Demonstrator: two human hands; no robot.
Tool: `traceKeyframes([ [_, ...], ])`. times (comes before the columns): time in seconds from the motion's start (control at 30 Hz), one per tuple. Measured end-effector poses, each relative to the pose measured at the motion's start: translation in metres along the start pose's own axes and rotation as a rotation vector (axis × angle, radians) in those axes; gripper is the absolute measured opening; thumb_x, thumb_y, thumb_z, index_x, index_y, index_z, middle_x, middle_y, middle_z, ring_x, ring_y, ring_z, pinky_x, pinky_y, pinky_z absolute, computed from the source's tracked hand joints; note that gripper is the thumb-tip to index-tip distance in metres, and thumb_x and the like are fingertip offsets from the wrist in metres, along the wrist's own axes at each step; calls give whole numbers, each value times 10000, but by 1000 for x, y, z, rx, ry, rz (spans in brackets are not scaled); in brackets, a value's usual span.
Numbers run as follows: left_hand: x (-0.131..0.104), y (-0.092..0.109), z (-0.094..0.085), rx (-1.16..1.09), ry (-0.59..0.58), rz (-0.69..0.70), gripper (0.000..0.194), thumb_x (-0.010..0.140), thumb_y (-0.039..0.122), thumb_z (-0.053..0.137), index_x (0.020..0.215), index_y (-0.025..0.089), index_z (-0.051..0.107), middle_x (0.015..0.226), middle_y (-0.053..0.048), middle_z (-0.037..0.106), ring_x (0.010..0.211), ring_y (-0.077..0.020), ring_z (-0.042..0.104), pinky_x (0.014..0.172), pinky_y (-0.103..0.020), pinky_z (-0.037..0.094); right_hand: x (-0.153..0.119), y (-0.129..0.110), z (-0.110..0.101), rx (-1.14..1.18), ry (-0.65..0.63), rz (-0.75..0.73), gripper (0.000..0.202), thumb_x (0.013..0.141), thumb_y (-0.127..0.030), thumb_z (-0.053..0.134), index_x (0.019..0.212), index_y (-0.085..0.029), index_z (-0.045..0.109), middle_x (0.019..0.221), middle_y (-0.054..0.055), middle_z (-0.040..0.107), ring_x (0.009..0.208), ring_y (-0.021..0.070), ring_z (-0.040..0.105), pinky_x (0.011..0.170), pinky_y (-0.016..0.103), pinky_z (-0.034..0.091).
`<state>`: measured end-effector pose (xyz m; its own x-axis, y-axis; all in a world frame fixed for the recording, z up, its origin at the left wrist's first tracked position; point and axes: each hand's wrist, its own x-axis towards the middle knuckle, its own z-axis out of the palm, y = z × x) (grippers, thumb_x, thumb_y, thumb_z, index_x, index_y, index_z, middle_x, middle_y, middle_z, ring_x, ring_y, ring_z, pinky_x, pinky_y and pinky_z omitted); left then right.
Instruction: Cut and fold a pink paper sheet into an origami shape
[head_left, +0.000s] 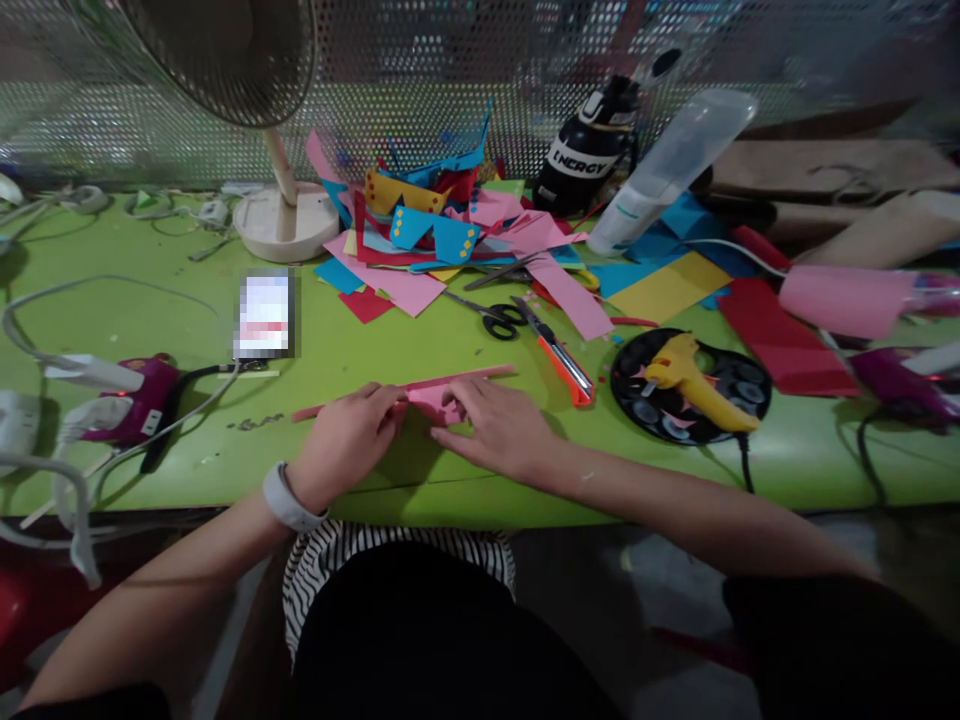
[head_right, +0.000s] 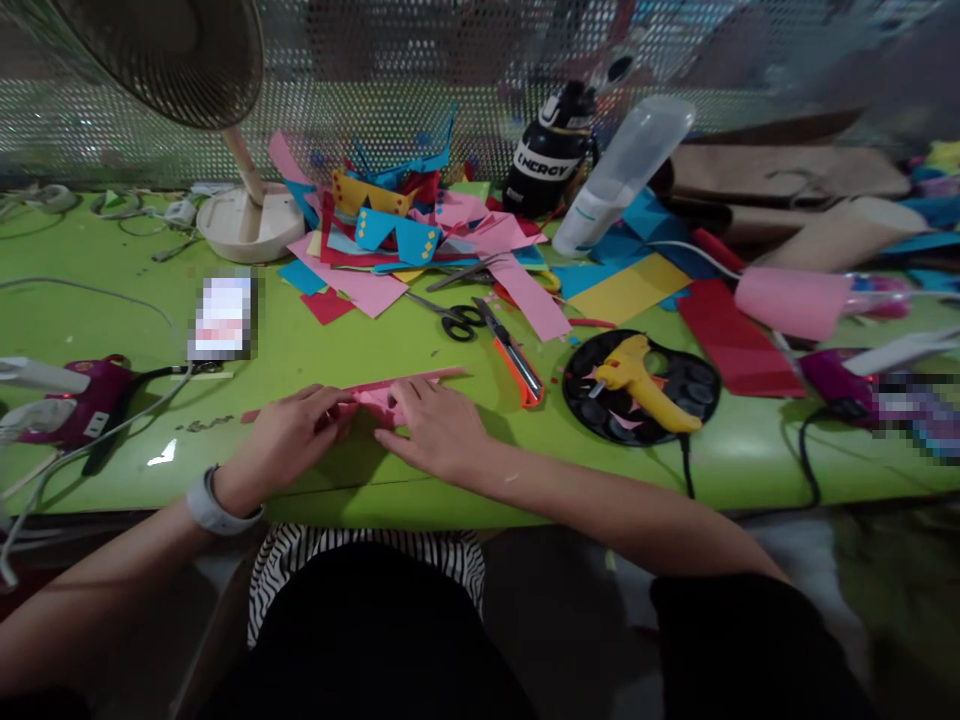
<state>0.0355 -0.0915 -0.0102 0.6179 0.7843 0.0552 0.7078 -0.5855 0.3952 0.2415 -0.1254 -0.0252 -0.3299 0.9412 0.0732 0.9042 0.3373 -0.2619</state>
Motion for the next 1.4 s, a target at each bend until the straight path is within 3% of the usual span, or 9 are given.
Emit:
traceKeyframes([
  [0.17, 11, -3, -7, -195, 51, 1, 94, 882, 182, 540, 909, 169, 629, 841, -40, 668, 749, -153, 608, 703, -286, 469, 7, 9, 3, 44, 116, 0, 396, 907, -553, 493, 972, -168, 554, 894, 79, 628, 793, 215, 580, 627, 301, 349],
  [0.3, 15, 0, -3, -312, 56, -31, 102, 864, 193, 565, 936, 175, 636, 836, -28, 683, 737, -141, 611, 670, -259, 472, 10, 18, 6, 39, 80, -31, 347, 935, -505, 475, 896, -172, 565, 895, 73, 627, 790, 207, 561, 660, 308, 358],
  [0.43, 14, 2, 1, -142, 18, -4, 101, 869, 214, 565, 894, 164, 649, 859, -56, 670, 739, -160, 609, 667, -282, 483, 14, 26, 5, 111, 33, -81, 306, 970, -431, 450, 900, -168, 592, 917, 70, 631, 848, 205, 563, 726, 314, 381],
  [0.57, 17, -4, -2, 206, 108, 263, 170, 892, 211, 539, 997, 182, 669, 1138, -118, 647, 1015, -252, 605, 866, -418, 490, 19, 32, -5, 171, 26, -125, 217, 951, -349, 512, 888, -174, 623, 950, 73, 620, 883, 203, 558, 757, 319, 389],
  [0.67, 21, -11, 0, 190, 48, 510, 261, 924, 142, 462, 1115, 168, 637, 1297, -111, 603, 1164, -229, 568, 1017, -426, 446, 22, 36, -12, 139, 15, -135, 158, 925, -298, 563, 852, -172, 626, 904, 68, 618, 848, 202, 547, 733, 318, 382],
  [0.73, 22, -15, 3, 148, -3, 567, 295, 953, 139, 414, 1169, 128, 613, 1273, -132, 618, 1158, -213, 583, 1024, -400, 460, 23, 37, -14, 129, 12, -138, 150, 920, -286, 576, 837, -172, 624, 868, 63, 617, 837, 200, 542, 737, 318, 380],
  [0.97, 19, -17, 2, 100, -99, 540, 311, 986, 344, 439, 1113, 168, 661, 1353, -147, 566, 1188, -244, 589, 1036, -432, 468, 20, 40, -4, 176, 38, -133, 180, 902, -356, 609, 870, -179, 621, 903, 63, 612, 877, 205, 533, 764, 327, 381],
  [1.2, 18, -24, -4, 113, -152, 583, 366, 977, 349, 444, 1278, 190, 581, 1437, -146, 488, 1296, -278, 501, 1081, -480, 416, 21, 41, 3, 232, 53, -75, 228, 933, -398, 551, 849, -191, 597, 876, 47, 599, 860, 193, 519, 770, 329, 380],
  [1.4, 18, -26, -3, 103, -145, 585, 367, 963, 395, 474, 1243, 199, 608, 1456, -129, 470, 1301, -285, 492, 1096, -466, 396, 23, 39, 3, 259, 21, -20, 210, 934, -351, 558, 812, -180, 572, 858, 46, 578, 825, 186, 502, 734, 326, 368],
])
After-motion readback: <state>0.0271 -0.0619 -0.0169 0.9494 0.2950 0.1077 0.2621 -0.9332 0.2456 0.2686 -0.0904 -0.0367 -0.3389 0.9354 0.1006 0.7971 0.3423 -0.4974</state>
